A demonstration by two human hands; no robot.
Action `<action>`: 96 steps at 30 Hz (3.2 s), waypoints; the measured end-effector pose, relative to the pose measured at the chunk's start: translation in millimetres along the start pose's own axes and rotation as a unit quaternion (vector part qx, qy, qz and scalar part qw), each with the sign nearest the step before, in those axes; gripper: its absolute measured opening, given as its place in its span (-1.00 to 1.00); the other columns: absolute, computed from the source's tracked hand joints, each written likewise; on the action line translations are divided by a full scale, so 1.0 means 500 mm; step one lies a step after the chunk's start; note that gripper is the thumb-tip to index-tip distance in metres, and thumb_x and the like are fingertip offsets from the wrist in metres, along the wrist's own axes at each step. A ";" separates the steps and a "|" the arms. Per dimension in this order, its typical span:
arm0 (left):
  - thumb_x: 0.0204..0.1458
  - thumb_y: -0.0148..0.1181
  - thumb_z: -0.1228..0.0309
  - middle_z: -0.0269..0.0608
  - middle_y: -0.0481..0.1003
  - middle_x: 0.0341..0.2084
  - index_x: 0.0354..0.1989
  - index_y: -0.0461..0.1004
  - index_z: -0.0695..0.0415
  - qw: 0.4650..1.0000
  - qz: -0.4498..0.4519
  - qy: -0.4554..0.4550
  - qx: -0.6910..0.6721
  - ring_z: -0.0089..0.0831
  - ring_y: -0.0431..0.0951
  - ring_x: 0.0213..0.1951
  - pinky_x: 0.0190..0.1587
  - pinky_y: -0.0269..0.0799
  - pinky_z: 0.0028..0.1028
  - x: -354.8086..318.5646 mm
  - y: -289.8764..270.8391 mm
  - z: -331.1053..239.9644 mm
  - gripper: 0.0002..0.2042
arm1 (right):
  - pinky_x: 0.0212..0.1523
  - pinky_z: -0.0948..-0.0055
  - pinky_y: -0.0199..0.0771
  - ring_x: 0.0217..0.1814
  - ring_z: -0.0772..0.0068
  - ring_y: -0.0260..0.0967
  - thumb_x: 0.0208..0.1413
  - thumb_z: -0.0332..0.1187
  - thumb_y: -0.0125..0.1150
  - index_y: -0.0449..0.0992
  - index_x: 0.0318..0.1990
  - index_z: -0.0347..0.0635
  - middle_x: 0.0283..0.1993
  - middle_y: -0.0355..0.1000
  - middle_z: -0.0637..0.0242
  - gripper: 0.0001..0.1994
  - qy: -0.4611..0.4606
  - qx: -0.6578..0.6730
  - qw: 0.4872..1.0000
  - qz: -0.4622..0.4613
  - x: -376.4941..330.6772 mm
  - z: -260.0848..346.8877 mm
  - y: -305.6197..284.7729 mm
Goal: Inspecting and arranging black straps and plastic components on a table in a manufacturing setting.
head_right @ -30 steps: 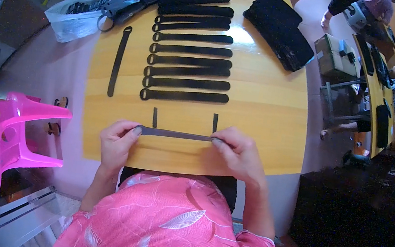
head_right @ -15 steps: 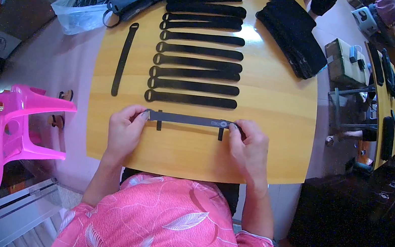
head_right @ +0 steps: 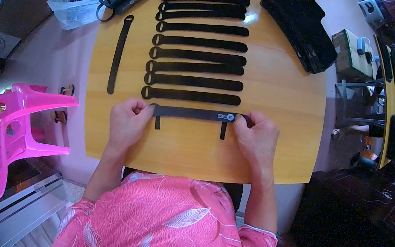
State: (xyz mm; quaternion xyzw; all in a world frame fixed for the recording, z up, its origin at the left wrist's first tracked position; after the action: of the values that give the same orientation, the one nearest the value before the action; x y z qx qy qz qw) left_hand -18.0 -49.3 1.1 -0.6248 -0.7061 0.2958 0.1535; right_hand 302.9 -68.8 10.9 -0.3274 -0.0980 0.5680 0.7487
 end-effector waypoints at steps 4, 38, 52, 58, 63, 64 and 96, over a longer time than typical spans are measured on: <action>-0.11 0.27 0.33 -0.15 0.48 -0.73 -0.57 0.54 0.22 0.999 0.009 0.008 0.033 -0.36 0.50 -0.66 -0.52 0.37 -0.40 0.008 0.000 -0.008 -0.81 | -0.48 0.37 0.40 -0.60 0.35 0.43 -0.06 -0.32 0.19 0.58 -0.45 -0.31 -0.63 0.44 0.11 -0.80 -0.020 -0.052 0.998 -0.007 0.002 0.002 -0.004; -0.12 0.28 0.30 -0.14 0.51 -0.70 -0.58 0.55 0.18 0.992 0.031 0.004 0.120 -0.27 0.54 -0.60 -0.46 0.42 -0.35 0.015 0.001 -0.025 -0.81 | -0.50 0.39 0.39 -0.61 0.34 0.41 -0.10 -0.35 0.22 0.55 -0.48 -0.35 -0.63 0.43 0.08 -0.81 -0.076 -0.097 0.991 -0.050 0.005 0.021 -0.003; -0.12 0.31 0.32 -0.15 0.48 -0.73 -0.59 0.54 0.15 0.994 0.031 0.003 0.103 -0.25 0.52 -0.64 -0.51 0.39 -0.32 0.011 0.005 -0.024 -0.82 | -0.50 0.40 0.39 -0.63 0.42 0.39 -0.09 -0.38 0.21 0.55 -0.48 -0.37 -0.65 0.44 0.15 -0.82 -0.059 -0.119 0.990 -0.052 0.003 0.015 -0.008; -0.12 0.30 0.31 -0.14 0.48 -0.73 -0.58 0.54 0.16 0.993 0.029 0.003 0.119 -0.22 0.53 -0.62 -0.49 0.40 -0.31 0.015 0.002 -0.024 -0.82 | -0.51 0.43 0.37 -0.63 0.47 0.37 -0.08 -0.37 0.22 0.55 -0.49 -0.38 -0.66 0.43 0.17 -0.81 -0.065 -0.089 0.993 -0.049 0.006 0.006 -0.001; -0.11 0.30 0.30 -0.13 0.48 -0.73 -0.58 0.55 0.16 0.992 0.021 0.014 0.122 -0.20 0.53 -0.61 -0.47 0.41 -0.30 0.015 -0.001 -0.028 -0.81 | -0.52 0.44 0.37 -0.63 0.49 0.35 -0.08 -0.36 0.23 0.54 -0.49 -0.38 -0.66 0.42 0.18 -0.81 -0.065 -0.101 0.992 -0.049 0.005 0.012 -0.002; -0.11 0.30 0.29 -0.12 0.49 -0.73 -0.58 0.55 0.16 0.991 0.022 0.018 0.127 -0.19 0.53 -0.60 -0.47 0.41 -0.30 0.015 0.000 -0.030 -0.80 | -0.52 0.43 0.36 -0.63 0.49 0.35 -0.08 -0.36 0.23 0.54 -0.50 -0.37 -0.66 0.42 0.19 -0.81 -0.067 -0.106 0.991 -0.049 0.005 0.012 -0.002; -0.06 0.24 0.49 -0.04 0.50 -0.33 -0.27 0.49 0.19 0.949 -0.079 0.294 0.082 -0.16 0.51 -0.28 -0.30 0.37 -0.27 -0.078 -0.037 -0.113 -0.83 | -0.24 0.03 0.49 -0.35 -0.14 0.48 -0.10 -0.21 0.12 0.57 -0.47 -0.23 -0.44 0.48 -0.09 -0.75 -0.041 -0.308 0.951 -0.014 -0.002 0.045 0.016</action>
State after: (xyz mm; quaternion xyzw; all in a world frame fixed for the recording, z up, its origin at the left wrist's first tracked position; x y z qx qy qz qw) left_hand 7.0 -75.4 62.2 -0.6114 -0.6502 0.1430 0.4278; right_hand 284.5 -60.3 23.7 -0.5169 -0.3031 0.5128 0.6149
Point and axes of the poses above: each hand's wrist, its own x-axis towards the middle knuckle, its own y-axis out of the palm, z = x × y, the point moved 10 cm from there along x, towards the middle knuckle
